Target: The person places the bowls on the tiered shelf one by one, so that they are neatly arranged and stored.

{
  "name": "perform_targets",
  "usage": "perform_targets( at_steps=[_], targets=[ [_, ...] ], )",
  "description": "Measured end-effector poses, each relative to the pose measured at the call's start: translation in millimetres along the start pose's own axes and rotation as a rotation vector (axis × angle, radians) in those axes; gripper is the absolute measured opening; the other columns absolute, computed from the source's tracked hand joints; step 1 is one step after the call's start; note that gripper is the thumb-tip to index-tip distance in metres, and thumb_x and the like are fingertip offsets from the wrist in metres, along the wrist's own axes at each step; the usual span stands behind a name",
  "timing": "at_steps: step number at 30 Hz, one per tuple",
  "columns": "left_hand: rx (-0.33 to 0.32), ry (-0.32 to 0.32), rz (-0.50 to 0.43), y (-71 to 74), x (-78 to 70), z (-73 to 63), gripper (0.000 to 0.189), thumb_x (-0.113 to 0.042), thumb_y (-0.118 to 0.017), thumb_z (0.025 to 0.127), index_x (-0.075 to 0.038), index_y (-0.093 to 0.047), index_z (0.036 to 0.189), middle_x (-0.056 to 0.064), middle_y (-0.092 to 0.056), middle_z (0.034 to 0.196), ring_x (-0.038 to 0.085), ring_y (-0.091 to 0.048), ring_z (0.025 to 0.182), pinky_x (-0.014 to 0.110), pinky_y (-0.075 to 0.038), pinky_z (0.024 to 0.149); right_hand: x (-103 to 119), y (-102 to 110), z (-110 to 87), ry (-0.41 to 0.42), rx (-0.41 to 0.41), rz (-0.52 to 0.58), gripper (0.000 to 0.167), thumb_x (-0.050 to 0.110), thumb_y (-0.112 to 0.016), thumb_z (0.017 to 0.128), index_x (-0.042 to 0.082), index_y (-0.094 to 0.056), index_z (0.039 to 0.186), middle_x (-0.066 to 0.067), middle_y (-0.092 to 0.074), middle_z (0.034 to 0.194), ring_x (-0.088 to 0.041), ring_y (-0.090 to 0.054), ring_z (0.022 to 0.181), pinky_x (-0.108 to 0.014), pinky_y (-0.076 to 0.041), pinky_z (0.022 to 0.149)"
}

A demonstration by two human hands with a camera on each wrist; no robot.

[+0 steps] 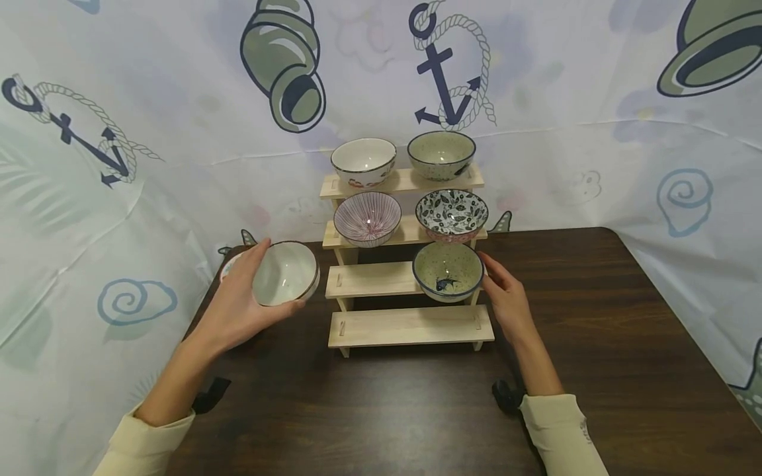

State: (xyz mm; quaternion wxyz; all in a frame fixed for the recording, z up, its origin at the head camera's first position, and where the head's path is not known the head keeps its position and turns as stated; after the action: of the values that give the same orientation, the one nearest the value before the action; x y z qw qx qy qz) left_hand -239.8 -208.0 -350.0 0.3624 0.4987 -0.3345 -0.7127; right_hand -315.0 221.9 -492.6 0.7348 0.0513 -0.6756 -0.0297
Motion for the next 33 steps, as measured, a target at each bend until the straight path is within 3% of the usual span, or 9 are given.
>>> perform_targets(
  at_steps=[5,15,23,33],
  targets=[
    [0.005,-0.014,-0.01,-0.5,-7.1,-3.2,0.115,-0.053,-0.085,0.072,-0.012,-0.028,0.163,0.015,-0.039,0.163,0.039,-0.038,0.148,0.067,-0.041,0.11,0.6,0.2,0.0,-0.002,0.009,-0.005,0.064,0.041,-0.056,0.106,0.017,-0.036,0.162,-0.014,-0.035,0.167,-0.011,-0.043,0.144,-0.009,-0.044,0.097],
    [0.032,-0.051,-0.016,-4.3,-19.3,-10.9,0.117,-0.053,-0.086,0.071,-0.013,-0.026,0.164,0.017,-0.037,0.164,0.041,-0.035,0.152,0.068,-0.038,0.113,-0.5,0.8,1.0,0.01,0.012,0.013,0.063,0.039,-0.057,0.106,0.016,-0.036,0.162,-0.013,-0.036,0.167,-0.008,-0.045,0.142,-0.008,-0.044,0.098],
    [0.03,-0.122,-0.036,-8.3,-28.9,-11.6,0.112,-0.052,-0.088,0.07,-0.013,-0.036,0.16,0.012,-0.043,0.161,0.036,-0.04,0.148,0.063,-0.041,0.112,-0.9,1.1,0.6,0.009,0.018,0.013,0.064,0.039,-0.057,0.106,0.016,-0.035,0.162,-0.014,-0.034,0.168,-0.015,-0.042,0.147,-0.007,-0.043,0.099],
    [0.066,-0.145,-0.046,-20.8,-39.7,-11.2,0.112,-0.057,-0.088,0.07,-0.015,-0.036,0.16,0.007,-0.039,0.163,0.028,-0.039,0.15,0.058,-0.045,0.111,-0.7,1.4,1.0,0.0,0.01,0.006,0.064,0.04,-0.057,0.106,0.016,-0.036,0.162,-0.014,-0.036,0.166,-0.011,-0.044,0.144,-0.007,-0.044,0.098]
  ],
)
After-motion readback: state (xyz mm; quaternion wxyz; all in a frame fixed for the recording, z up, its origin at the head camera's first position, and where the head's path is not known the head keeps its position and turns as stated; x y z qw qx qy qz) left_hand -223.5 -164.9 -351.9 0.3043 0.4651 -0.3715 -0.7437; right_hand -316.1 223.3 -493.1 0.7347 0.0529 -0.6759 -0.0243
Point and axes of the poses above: each hand's wrist, its own z-axis towards the middle knuckle, its own y-axis out of the back of the hand, x = y × z, the point moved 5 cm from there along z, towards the middle knuckle
